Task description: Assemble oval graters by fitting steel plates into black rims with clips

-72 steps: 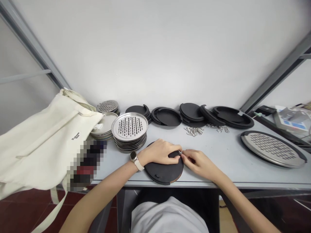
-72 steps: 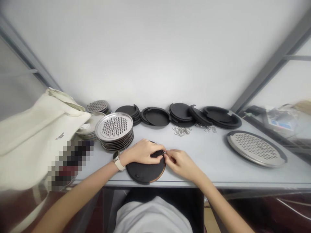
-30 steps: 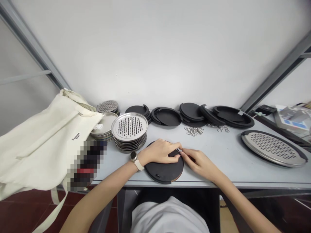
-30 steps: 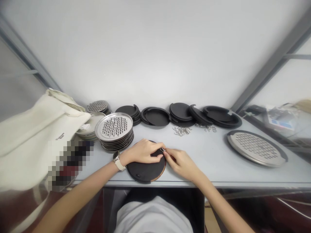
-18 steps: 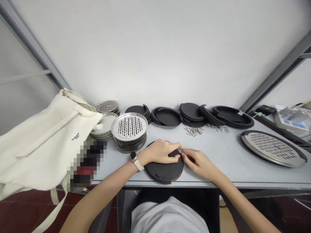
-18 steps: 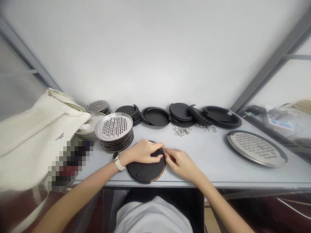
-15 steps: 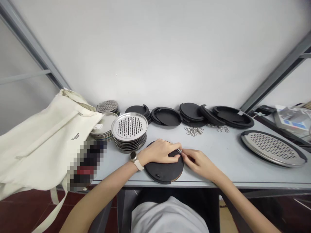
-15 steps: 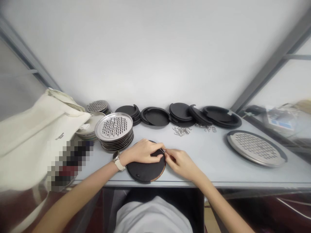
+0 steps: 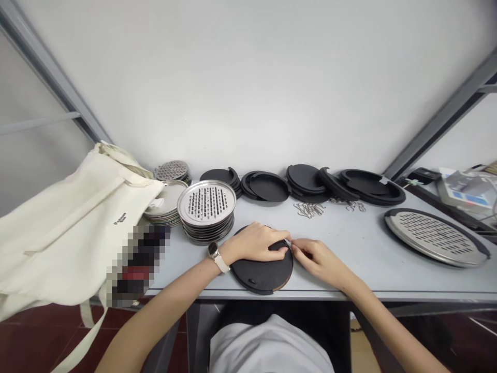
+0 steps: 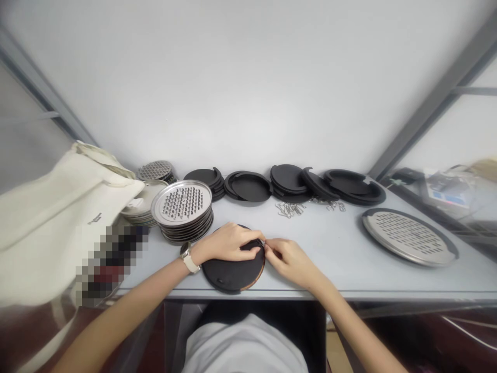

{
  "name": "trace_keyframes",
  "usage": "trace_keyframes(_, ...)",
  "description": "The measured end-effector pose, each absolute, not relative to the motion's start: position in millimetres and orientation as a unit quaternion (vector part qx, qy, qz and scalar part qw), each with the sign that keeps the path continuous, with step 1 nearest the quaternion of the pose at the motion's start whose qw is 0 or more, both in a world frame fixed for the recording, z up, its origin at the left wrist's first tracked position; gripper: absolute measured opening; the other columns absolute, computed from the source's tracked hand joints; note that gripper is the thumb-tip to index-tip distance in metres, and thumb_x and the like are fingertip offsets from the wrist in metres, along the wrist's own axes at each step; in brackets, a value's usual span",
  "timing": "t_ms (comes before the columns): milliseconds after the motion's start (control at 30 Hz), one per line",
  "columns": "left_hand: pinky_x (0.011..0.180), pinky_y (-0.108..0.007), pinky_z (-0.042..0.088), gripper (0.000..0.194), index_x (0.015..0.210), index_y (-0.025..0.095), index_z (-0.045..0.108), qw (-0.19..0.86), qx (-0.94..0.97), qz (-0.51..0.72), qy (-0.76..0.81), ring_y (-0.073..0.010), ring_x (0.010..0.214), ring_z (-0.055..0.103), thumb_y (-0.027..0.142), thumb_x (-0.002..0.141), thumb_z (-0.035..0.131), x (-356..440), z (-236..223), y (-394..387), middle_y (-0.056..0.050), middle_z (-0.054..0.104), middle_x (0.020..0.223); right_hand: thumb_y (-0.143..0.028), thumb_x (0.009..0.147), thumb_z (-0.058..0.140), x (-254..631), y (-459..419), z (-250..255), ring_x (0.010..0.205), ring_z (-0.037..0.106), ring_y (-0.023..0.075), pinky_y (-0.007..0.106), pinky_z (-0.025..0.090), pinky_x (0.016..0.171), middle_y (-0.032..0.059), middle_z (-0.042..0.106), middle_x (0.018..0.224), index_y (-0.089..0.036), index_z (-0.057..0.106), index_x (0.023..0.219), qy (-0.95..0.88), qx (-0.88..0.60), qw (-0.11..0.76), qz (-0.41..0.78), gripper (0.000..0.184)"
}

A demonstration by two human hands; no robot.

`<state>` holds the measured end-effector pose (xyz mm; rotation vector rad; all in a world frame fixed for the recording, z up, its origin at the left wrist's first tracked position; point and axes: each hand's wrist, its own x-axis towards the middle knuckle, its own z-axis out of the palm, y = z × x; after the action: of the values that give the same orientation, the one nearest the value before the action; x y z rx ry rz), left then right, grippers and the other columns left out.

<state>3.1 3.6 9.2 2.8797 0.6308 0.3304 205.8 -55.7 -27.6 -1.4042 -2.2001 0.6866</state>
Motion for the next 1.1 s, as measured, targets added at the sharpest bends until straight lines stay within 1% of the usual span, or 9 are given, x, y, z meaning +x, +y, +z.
trace_keyframes(200,0.066,-0.024,0.04,0.026,0.111,0.023,0.057,0.09,0.968,0.106,0.211,-0.0181,0.08,0.066,0.034,0.089,0.048,3.7,8.6,4.8,-0.002,0.07,0.089,-0.032,0.097,0.033,205.8,-57.7,-26.9,0.056,0.043,0.0121,0.024,0.031,0.057,-0.002,0.048,0.061,-0.019,0.042,0.066,-0.794,-0.502,0.229,0.255,0.035)
trace_keyframes(500,0.065,-0.024,0.038,0.025,0.11,0.024,0.057,0.086,0.969,0.104,0.206,-0.0175,0.077,0.065,0.033,0.089,0.048,2.9,9.0,5.1,-0.001,0.07,0.086,-0.032,0.097,0.033,205.8,-57.4,-25.7,0.056,0.042,0.0119,0.024,0.031,0.058,-0.0023,0.047,0.061,-0.019,0.042,0.066,-0.796,-0.5,0.229,0.255,0.035)
trace_keyframes(800,0.065,-0.023,0.038,0.025,0.111,0.024,0.056,0.095,0.968,0.106,0.207,-0.0174,0.078,0.065,0.032,0.089,0.048,3.2,8.9,5.4,-0.001,0.07,0.088,-0.03,0.096,0.036,206.8,-57.7,-30.1,0.053,0.038,0.0104,0.023,0.029,0.054,-0.0039,0.042,0.058,-0.019,0.038,0.064,-0.796,-0.501,0.234,0.247,0.034)
trace_keyframes(967,0.064,-0.023,0.038,0.025,0.111,0.024,0.057,0.097,0.968,0.105,0.208,-0.0169,0.076,0.065,0.033,0.089,0.047,3.1,9.9,4.6,0.0,0.07,0.086,-0.03,0.095,0.035,206.1,-57.9,-29.0,0.052,0.035,0.0099,0.023,0.028,0.053,-0.0047,0.038,0.056,-0.019,0.035,0.062,-0.793,-0.505,0.234,0.248,0.035)
trace_keyframes(1100,0.064,-0.023,0.038,0.024,0.111,0.024,0.057,0.098,0.968,0.105,0.207,-0.0169,0.076,0.065,0.033,0.09,0.048,2.9,10.5,4.4,0.0,0.07,0.085,-0.029,0.094,0.036,205.2,-57.9,-28.0,0.053,0.035,0.0102,0.024,0.028,0.052,-0.0044,0.037,0.057,-0.019,0.035,0.061,-0.791,-0.506,0.238,0.248,0.034)
